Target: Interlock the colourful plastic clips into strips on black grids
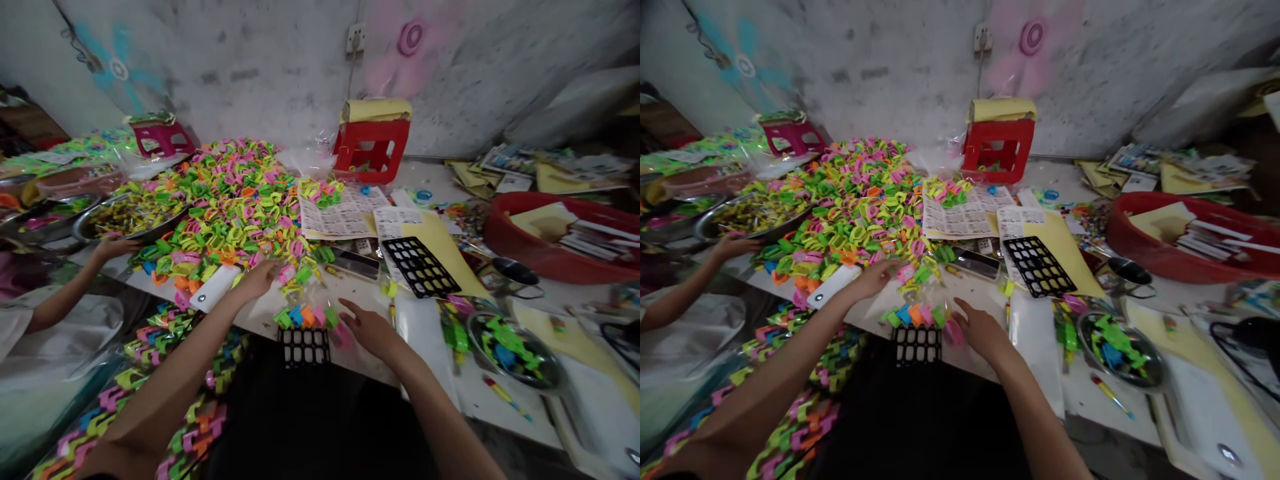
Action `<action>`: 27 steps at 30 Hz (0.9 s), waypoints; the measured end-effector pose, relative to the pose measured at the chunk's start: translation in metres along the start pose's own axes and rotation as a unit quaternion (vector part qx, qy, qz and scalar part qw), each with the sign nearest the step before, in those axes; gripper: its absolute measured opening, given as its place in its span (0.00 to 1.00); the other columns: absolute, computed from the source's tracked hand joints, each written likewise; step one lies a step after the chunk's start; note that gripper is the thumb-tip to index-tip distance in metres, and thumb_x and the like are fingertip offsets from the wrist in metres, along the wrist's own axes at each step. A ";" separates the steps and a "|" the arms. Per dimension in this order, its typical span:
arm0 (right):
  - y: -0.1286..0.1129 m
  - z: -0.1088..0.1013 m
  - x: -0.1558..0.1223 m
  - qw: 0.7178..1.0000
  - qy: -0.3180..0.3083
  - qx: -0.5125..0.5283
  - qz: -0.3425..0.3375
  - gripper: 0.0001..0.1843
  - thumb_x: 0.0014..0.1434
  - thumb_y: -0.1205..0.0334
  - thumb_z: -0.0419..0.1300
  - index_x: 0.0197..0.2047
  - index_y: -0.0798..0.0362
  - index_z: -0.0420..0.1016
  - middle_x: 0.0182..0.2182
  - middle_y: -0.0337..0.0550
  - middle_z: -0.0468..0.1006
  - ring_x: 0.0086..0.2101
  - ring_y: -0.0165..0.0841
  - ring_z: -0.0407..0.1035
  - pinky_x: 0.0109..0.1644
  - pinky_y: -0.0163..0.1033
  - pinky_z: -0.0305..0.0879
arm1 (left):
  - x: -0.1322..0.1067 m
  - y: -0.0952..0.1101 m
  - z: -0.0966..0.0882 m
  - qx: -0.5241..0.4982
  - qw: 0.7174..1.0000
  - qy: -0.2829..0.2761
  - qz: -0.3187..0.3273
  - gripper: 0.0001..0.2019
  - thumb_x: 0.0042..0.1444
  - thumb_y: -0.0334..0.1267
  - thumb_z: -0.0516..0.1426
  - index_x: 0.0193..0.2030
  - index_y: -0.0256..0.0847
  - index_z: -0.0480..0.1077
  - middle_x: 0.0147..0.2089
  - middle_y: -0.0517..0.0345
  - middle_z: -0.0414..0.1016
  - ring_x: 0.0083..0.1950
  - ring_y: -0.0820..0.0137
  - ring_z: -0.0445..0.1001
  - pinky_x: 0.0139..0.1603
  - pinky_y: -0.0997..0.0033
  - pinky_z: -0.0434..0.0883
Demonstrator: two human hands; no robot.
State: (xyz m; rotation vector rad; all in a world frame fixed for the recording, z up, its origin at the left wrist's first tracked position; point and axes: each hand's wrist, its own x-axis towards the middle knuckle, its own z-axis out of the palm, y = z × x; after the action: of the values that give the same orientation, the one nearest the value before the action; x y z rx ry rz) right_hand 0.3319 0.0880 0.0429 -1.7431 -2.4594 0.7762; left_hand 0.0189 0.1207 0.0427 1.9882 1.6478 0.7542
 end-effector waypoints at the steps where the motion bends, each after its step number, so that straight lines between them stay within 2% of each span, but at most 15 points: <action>1: 0.000 -0.003 -0.001 1.000 -0.005 -0.012 -0.015 0.24 0.68 0.54 0.42 0.65 0.45 0.59 0.43 0.49 0.79 0.42 0.40 0.73 0.40 0.39 0.62 | 0.005 -0.007 0.005 -0.002 1.000 -0.010 0.008 0.22 0.54 0.26 0.51 0.56 0.40 0.68 0.58 0.48 0.70 0.58 0.61 0.68 0.59 0.58 0.65; 3: -0.001 -0.005 0.002 0.996 -0.023 -0.058 -0.068 0.23 0.67 0.60 0.42 0.63 0.44 0.62 0.47 0.48 0.77 0.45 0.39 0.72 0.42 0.38 0.61 | 0.014 -0.014 0.014 -0.009 0.999 -0.027 0.026 0.21 0.51 0.26 0.54 0.53 0.41 0.70 0.58 0.49 0.70 0.59 0.61 0.67 0.60 0.59 0.64; 6: 0.003 -0.004 0.012 0.978 -0.045 -0.150 -0.140 0.21 0.64 0.66 0.46 0.57 0.46 0.68 0.46 0.47 0.75 0.44 0.37 0.72 0.39 0.36 0.60 | 0.020 -0.014 0.020 -0.026 0.998 -0.036 0.042 0.10 0.48 0.29 0.59 0.39 0.39 0.75 0.49 0.48 0.74 0.54 0.59 0.70 0.58 0.57 0.64; 8: 0.008 -0.004 0.017 0.966 -0.030 -0.203 -0.155 0.19 0.62 0.67 0.48 0.53 0.48 0.70 0.45 0.48 0.74 0.42 0.37 0.72 0.37 0.36 0.60 | 0.019 -0.012 0.019 -0.048 0.997 -0.034 0.049 0.05 0.47 0.33 0.62 0.33 0.39 0.74 0.45 0.49 0.75 0.52 0.58 0.70 0.58 0.57 0.64; 11: 0.019 -0.007 0.015 0.960 -0.016 -0.238 -0.145 0.15 0.61 0.68 0.49 0.47 0.51 0.72 0.42 0.49 0.75 0.40 0.38 0.72 0.37 0.37 0.59 | 0.013 -0.010 0.017 -0.100 0.994 -0.007 0.051 0.07 0.48 0.39 0.64 0.32 0.40 0.72 0.49 0.49 0.72 0.55 0.60 0.68 0.60 0.58 0.62; 14: 0.026 -0.010 0.000 0.977 0.016 -0.172 -0.125 0.14 0.60 0.69 0.48 0.45 0.52 0.72 0.39 0.48 0.76 0.39 0.38 0.71 0.40 0.38 0.61 | 0.006 -0.007 0.017 -0.170 0.984 0.044 0.030 0.12 0.52 0.47 0.61 0.35 0.39 0.69 0.56 0.48 0.67 0.60 0.62 0.64 0.62 0.59 0.60; 16: 0.027 -0.009 -0.016 0.989 0.059 -0.049 -0.126 0.15 0.58 0.70 0.49 0.46 0.51 0.70 0.41 0.47 0.76 0.42 0.37 0.70 0.44 0.39 0.62 | 0.002 -0.004 0.016 -0.221 0.972 0.075 0.005 0.17 0.57 0.53 0.55 0.39 0.40 0.67 0.56 0.48 0.68 0.60 0.63 0.65 0.60 0.59 0.63; 18: 0.021 -0.005 -0.035 0.982 0.064 0.102 -0.148 0.17 0.53 0.70 0.51 0.46 0.50 0.68 0.43 0.45 0.75 0.43 0.37 0.70 0.46 0.39 0.63 | 0.000 0.001 0.010 -0.264 0.959 0.099 -0.019 0.20 0.61 0.58 0.47 0.44 0.42 0.63 0.55 0.50 0.69 0.57 0.65 0.69 0.56 0.59 0.67; 20: 0.011 0.005 -0.053 0.958 0.025 0.226 -0.175 0.18 0.51 0.68 0.54 0.46 0.49 0.67 0.42 0.43 0.75 0.42 0.37 0.70 0.46 0.39 0.65 | -0.004 0.007 -0.001 -0.353 0.926 0.119 -0.056 0.22 0.62 0.60 0.44 0.46 0.44 0.61 0.54 0.52 0.70 0.54 0.67 0.72 0.53 0.59 0.70; 21: 0.005 0.013 -0.062 0.947 0.001 0.266 -0.180 0.17 0.52 0.66 0.55 0.46 0.48 0.67 0.41 0.42 0.75 0.40 0.37 0.70 0.45 0.39 0.66 | -0.006 0.011 -0.008 -0.415 0.897 0.125 -0.081 0.22 0.61 0.61 0.44 0.45 0.44 0.62 0.53 0.52 0.71 0.53 0.67 0.73 0.52 0.59 0.71; 23: -0.008 0.034 -0.074 0.930 -0.025 0.323 -0.174 0.13 0.55 0.61 0.56 0.45 0.46 0.68 0.36 0.40 0.75 0.36 0.37 0.70 0.41 0.39 0.67 | -0.014 0.018 -0.024 -0.541 0.820 0.130 -0.133 0.24 0.59 0.62 0.45 0.40 0.42 0.63 0.48 0.50 0.74 0.50 0.65 0.74 0.52 0.57 0.72; 24: -0.014 0.047 -0.079 0.923 -0.026 0.346 -0.164 0.10 0.56 0.59 0.56 0.43 0.45 0.69 0.34 0.39 0.75 0.34 0.36 0.70 0.39 0.38 0.67 | -0.020 0.021 -0.031 -0.585 0.785 0.128 -0.156 0.24 0.59 0.63 0.46 0.38 0.41 0.64 0.44 0.50 0.75 0.48 0.64 0.75 0.52 0.57 0.72; 25: -0.019 0.059 -0.082 0.916 -0.022 0.368 -0.156 0.08 0.57 0.56 0.56 0.40 0.44 0.70 0.32 0.38 0.74 0.32 0.35 0.70 0.37 0.37 0.68 | -0.026 0.023 -0.037 -0.610 0.763 0.124 -0.175 0.25 0.59 0.62 0.46 0.36 0.40 0.65 0.41 0.49 0.75 0.47 0.63 0.76 0.52 0.56 0.72; 27: -0.030 0.080 -0.084 0.901 0.008 0.408 -0.145 0.08 0.56 0.51 0.57 0.35 0.45 0.70 0.27 0.37 0.73 0.27 0.33 0.69 0.31 0.36 0.67 | -0.040 0.024 -0.046 -0.634 0.738 0.106 -0.205 0.23 0.59 0.61 0.47 0.37 0.40 0.65 0.38 0.50 0.76 0.44 0.63 0.77 0.50 0.56 0.73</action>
State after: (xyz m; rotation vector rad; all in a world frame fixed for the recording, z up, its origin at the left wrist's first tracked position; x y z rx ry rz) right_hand 0.3129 -0.0243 0.0061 -1.0332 -1.8494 1.4467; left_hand 0.0013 0.0770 0.0879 0.5489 1.0098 1.4078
